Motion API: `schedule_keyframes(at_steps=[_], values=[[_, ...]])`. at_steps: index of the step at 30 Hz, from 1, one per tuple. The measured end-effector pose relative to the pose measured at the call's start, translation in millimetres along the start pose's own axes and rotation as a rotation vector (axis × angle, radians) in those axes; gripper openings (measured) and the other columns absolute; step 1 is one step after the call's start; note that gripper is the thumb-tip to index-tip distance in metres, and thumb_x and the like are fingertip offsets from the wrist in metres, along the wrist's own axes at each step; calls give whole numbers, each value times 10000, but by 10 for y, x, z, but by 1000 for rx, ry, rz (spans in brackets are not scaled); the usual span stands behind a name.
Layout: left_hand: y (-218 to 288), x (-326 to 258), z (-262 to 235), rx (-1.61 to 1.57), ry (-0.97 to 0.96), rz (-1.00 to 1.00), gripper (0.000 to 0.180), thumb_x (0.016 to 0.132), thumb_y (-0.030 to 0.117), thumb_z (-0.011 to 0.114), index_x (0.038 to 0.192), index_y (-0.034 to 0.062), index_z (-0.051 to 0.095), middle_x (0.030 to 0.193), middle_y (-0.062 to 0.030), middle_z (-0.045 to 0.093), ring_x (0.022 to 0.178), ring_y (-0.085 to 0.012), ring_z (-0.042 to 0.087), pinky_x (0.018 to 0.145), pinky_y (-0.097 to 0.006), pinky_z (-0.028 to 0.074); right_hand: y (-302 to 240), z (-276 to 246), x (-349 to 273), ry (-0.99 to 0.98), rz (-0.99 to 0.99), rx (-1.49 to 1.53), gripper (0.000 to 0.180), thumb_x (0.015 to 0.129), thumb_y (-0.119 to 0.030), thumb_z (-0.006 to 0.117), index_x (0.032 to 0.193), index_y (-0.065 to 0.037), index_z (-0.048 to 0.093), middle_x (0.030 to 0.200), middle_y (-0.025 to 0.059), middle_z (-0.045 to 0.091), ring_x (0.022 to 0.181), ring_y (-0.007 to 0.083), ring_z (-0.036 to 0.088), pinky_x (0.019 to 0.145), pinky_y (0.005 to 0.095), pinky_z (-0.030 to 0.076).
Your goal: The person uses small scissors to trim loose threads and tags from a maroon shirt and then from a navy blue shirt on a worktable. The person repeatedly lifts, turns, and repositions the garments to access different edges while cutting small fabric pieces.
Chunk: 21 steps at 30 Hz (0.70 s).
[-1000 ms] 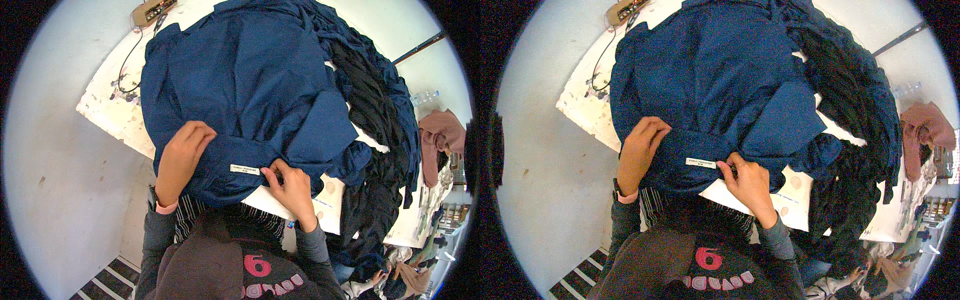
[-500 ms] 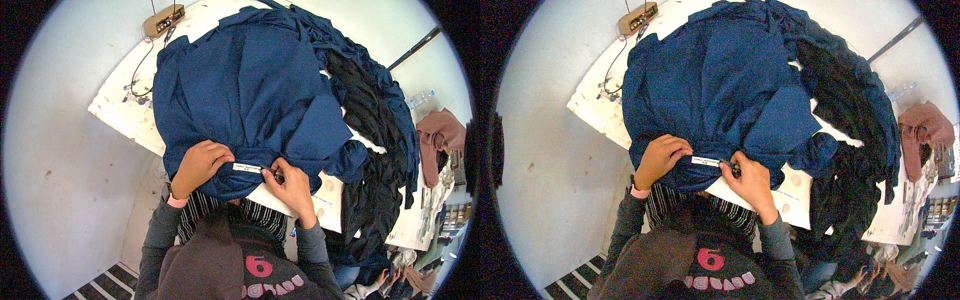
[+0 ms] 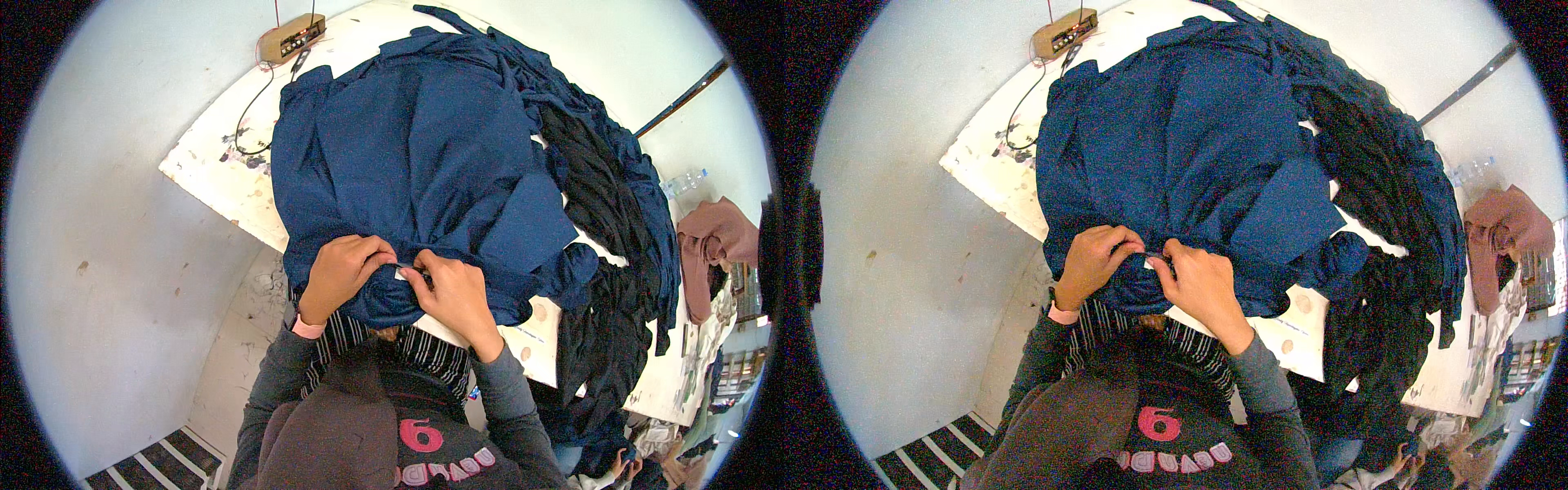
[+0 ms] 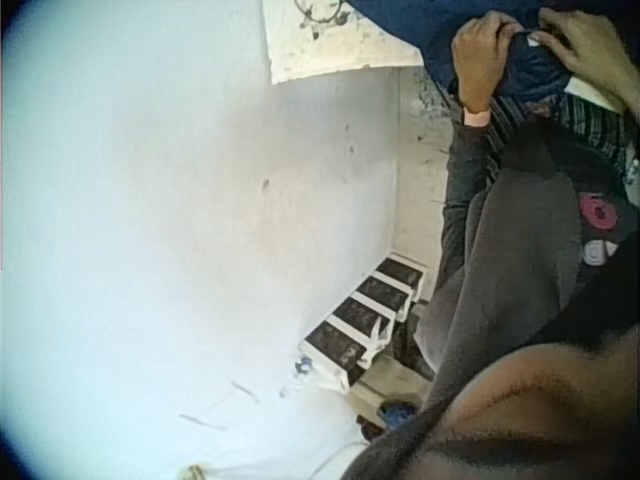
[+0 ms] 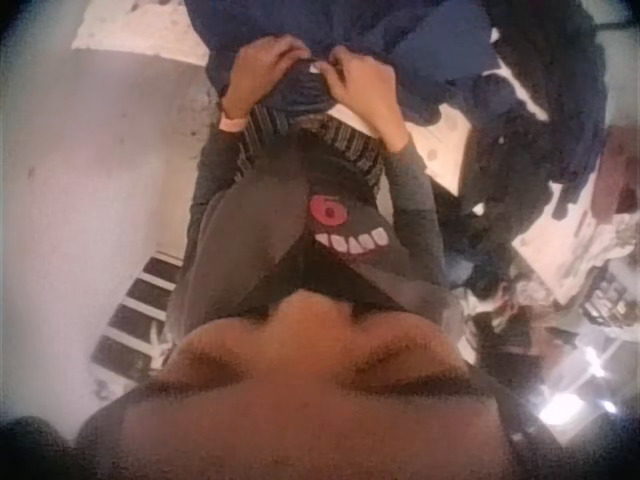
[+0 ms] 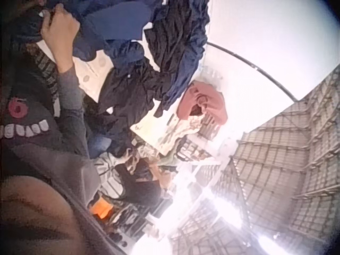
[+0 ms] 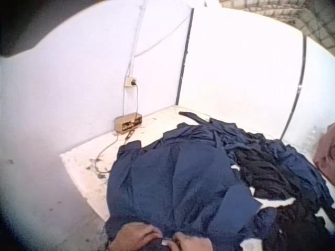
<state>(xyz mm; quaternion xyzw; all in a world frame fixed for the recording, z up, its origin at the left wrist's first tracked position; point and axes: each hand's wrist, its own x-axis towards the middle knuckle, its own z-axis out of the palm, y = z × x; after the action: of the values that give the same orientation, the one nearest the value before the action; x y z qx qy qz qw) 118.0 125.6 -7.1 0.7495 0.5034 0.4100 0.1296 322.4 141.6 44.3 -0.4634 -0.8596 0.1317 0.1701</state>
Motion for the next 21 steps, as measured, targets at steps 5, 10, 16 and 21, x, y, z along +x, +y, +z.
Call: schedule_keyframes(at_steps=[5,10,16,21], values=[[-47,26,15,-112,80,-97,88,925,145,683,922,57,689,850,-82,706,774,-240,691,696,-345,532,-8,33,32,-20,-9,-13,307,919,-381,689,837,-85,674,644,135,668,601,314,688,533,428,510],[-141,-175,-294,-787,470,-504,95,987,65,615,1020,19,692,910,-92,737,801,-130,680,716,-261,542,310,182,-39,38,185,588,280,941,-336,693,884,-63,664,667,94,662,609,185,650,571,338,470],[-758,-1381,-1130,-348,559,-764,229,955,103,681,1164,10,673,986,-135,734,872,-165,687,776,-272,547,437,206,-101,-84,274,982,237,997,-265,655,936,-43,596,737,-16,587,699,50,497,637,251,393],[-882,-2181,-1216,966,376,-553,324,936,104,703,1247,19,664,1015,-164,745,895,-156,703,783,-278,553,351,192,-108,-53,259,908,227,993,-257,658,929,-45,607,753,-12,606,721,61,517,679,247,413]])
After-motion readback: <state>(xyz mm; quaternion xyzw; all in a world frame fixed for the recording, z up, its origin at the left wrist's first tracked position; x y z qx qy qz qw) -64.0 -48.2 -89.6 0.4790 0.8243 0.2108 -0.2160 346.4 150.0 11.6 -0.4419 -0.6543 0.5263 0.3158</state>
